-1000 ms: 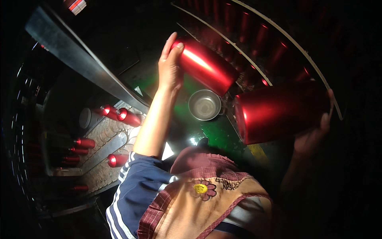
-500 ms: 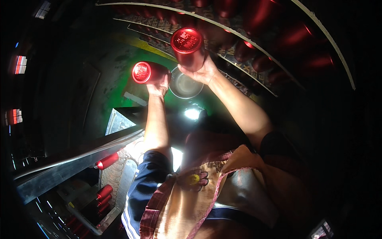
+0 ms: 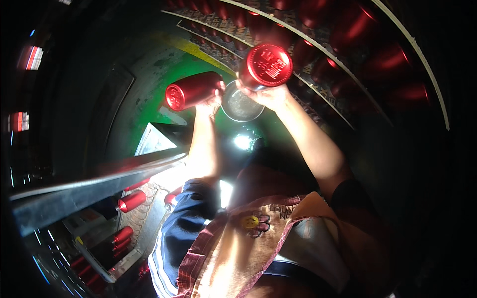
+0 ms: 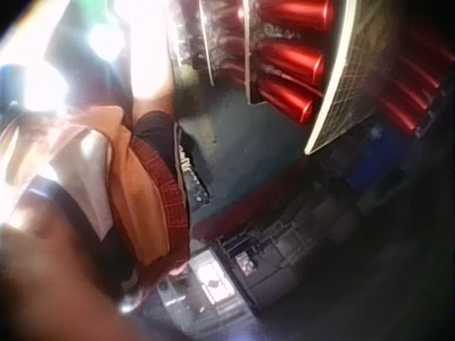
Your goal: The person repeatedly picks up red cylindrical containers from a metal tray and places them onto a grid-marked board. The person handles the containers one at a time or in small groups, moving them between the tray and the board in a repetitive cycle.
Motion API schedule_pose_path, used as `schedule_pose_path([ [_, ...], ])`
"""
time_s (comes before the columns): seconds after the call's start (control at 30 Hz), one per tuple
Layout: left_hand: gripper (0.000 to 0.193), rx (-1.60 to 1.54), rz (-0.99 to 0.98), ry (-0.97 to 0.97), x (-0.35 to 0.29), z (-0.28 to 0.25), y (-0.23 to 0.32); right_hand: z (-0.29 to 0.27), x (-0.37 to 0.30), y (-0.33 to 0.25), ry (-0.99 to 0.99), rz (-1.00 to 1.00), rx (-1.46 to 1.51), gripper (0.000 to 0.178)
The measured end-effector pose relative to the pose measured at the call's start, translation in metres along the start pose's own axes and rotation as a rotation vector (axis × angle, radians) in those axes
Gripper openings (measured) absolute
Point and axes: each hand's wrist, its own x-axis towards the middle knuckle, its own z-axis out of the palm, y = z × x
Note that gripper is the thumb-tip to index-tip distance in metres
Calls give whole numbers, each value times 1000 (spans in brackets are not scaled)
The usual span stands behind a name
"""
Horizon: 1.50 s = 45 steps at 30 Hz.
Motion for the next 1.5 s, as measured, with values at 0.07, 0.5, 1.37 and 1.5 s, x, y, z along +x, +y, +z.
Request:
schedule_pose_path([
  [0.07,58,848,385,119,-26,-9,-31,-4,-20,9,-130,98,37,67],
  [0.5,42,1102,949,676,-516,-12,-203,-125,-200,198,-78,494,159,57],
  [1.37,54,1904,1591,1776,-831,-18,-136,-52,-62,597,-511,-480,-2424,51],
  [1.5,36,1818,1577,1602,-809,-36,-122,-50,-70,566,-450,-480,-2386,51],
])
